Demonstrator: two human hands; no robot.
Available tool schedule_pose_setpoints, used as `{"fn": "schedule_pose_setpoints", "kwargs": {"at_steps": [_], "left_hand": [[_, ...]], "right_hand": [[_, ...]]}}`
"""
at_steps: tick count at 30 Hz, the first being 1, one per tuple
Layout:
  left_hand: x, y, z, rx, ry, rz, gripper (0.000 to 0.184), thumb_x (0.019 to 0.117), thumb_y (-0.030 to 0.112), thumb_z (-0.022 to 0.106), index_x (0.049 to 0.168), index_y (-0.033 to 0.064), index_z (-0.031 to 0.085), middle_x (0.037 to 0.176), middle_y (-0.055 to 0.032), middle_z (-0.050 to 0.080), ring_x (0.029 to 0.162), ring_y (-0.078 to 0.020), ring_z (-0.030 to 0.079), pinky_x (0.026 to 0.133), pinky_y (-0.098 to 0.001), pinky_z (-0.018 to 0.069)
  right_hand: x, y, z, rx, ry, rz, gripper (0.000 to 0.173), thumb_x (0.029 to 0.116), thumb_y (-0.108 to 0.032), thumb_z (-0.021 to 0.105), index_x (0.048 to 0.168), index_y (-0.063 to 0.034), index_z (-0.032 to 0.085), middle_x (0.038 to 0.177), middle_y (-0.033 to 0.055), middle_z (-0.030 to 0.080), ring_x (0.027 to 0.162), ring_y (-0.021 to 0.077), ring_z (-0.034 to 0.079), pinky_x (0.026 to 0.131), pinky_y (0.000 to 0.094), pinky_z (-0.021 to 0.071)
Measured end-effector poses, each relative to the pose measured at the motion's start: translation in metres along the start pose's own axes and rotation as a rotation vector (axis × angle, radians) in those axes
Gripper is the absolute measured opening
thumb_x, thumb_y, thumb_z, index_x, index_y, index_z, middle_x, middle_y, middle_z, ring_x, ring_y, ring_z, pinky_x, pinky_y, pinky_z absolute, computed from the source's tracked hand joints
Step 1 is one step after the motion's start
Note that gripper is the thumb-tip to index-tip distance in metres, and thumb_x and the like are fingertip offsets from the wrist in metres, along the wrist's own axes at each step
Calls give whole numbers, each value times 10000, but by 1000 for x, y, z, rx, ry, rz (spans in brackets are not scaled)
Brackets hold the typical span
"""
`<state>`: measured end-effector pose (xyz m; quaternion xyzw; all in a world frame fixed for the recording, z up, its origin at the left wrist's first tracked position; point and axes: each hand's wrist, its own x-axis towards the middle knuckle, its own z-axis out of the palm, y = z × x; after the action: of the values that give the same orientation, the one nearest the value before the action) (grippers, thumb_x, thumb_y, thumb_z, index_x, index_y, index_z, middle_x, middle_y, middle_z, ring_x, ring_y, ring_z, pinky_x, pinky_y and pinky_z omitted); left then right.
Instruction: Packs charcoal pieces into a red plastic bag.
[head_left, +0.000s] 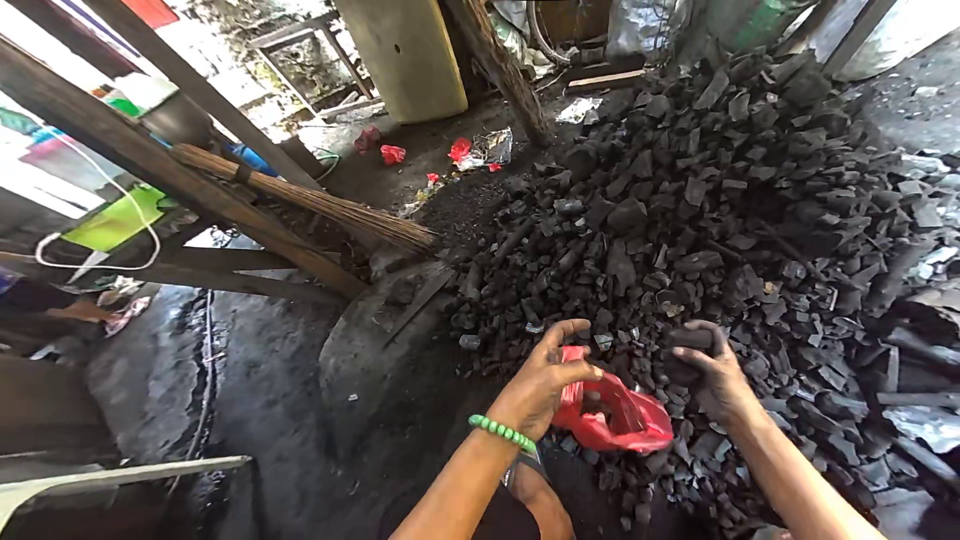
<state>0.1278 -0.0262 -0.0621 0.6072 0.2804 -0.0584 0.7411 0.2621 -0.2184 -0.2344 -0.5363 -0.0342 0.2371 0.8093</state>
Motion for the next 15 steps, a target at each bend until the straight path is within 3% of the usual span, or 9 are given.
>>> {"fn": "schedule_pose_setpoints", "kwargs": {"at_steps": [1, 2, 4, 5, 6, 8, 10, 13, 15], "left_hand": [[2, -4, 2, 8, 6, 2, 647, 936, -67, 575, 1520, 136, 383, 1195, -192, 578, 911, -253, 640, 758, -366, 565], [4, -7, 4, 10, 14, 11, 675, 928, -57, 592, 1531, 152, 371, 1181, -190, 585, 895, -245, 641, 753, -360, 563], [6, -8, 5, -24, 40, 43, 687, 931, -26, 603, 1541, 170, 354, 1137, -181, 611, 886, -235, 642, 766, -364, 553], [6, -6, 3, -55, 68, 61, 672, 936, -12, 595, 1537, 177, 360, 1115, -178, 622, 881, -237, 646, 763, -369, 554], [5, -2, 1, -91, 112, 72, 652, 944, -9, 583, 1532, 182, 375, 1092, -178, 629, 860, -241, 652, 733, -367, 559], [1, 7, -5, -168, 187, 69, 586, 973, 4, 540, 1515, 178, 400, 1080, -175, 623, 833, -245, 650, 685, -356, 555], [-4, 14, -14, -232, 213, 85, 528, 995, 24, 495, 1499, 163, 421, 1066, -163, 620, 801, -230, 654, 654, -334, 557], [-7, 22, -25, -275, 198, 133, 497, 1003, 40, 461, 1488, 139, 425, 1050, -162, 637, 779, -212, 667, 644, -315, 563], [-8, 26, -26, -294, 202, 150, 488, 999, 45, 473, 1479, 127, 434, 1045, -161, 641, 766, -209, 671, 639, -312, 570]], "right_hand": [[-5, -1, 19, 69, -108, 5, 425, 883, -63, 621, 1264, -196, 488, 903, 58, 695, 654, 193, 697, 566, 385, 621], [-8, 2, 34, 4, -243, 2, 417, 869, -93, 665, 1252, -163, 514, 930, 67, 704, 706, 191, 708, 622, 381, 629], [-5, 2, 57, -461, -590, -5, 482, 893, -160, 739, 1330, -50, 565, 1132, 112, 685, 977, 191, 689, 876, 374, 581], [1, -2, 65, -686, -742, -17, 522, 923, -216, 746, 1391, -49, 585, 1273, 141, 650, 1136, 225, 646, 1009, 417, 520], [9, -5, 70, -807, -789, -72, 467, 950, -238, 716, 1377, -71, 626, 1300, 145, 654, 1168, 246, 642, 1032, 458, 504], [32, -7, 63, -862, -602, -262, 269, 997, -184, 648, 1221, -49, 710, 1162, 134, 707, 1001, 237, 701, 898, 454, 583], [67, -13, 39, -1119, -397, -368, 206, 989, -80, 629, 1154, 10, 714, 1185, 193, 684, 998, 337, 697, 892, 540, 569], [109, -19, 3, -1748, -463, -181, 402, 975, 27, 574, 1368, -49, 613, 1515, 216, 482, 1156, 493, 624, 901, 640, 531], [126, -12, -21, -1944, -557, -189, 554, 975, 84, 542, 1496, -99, 510, 1606, 204, 376, 1184, 524, 591, 890, 643, 526]]}}
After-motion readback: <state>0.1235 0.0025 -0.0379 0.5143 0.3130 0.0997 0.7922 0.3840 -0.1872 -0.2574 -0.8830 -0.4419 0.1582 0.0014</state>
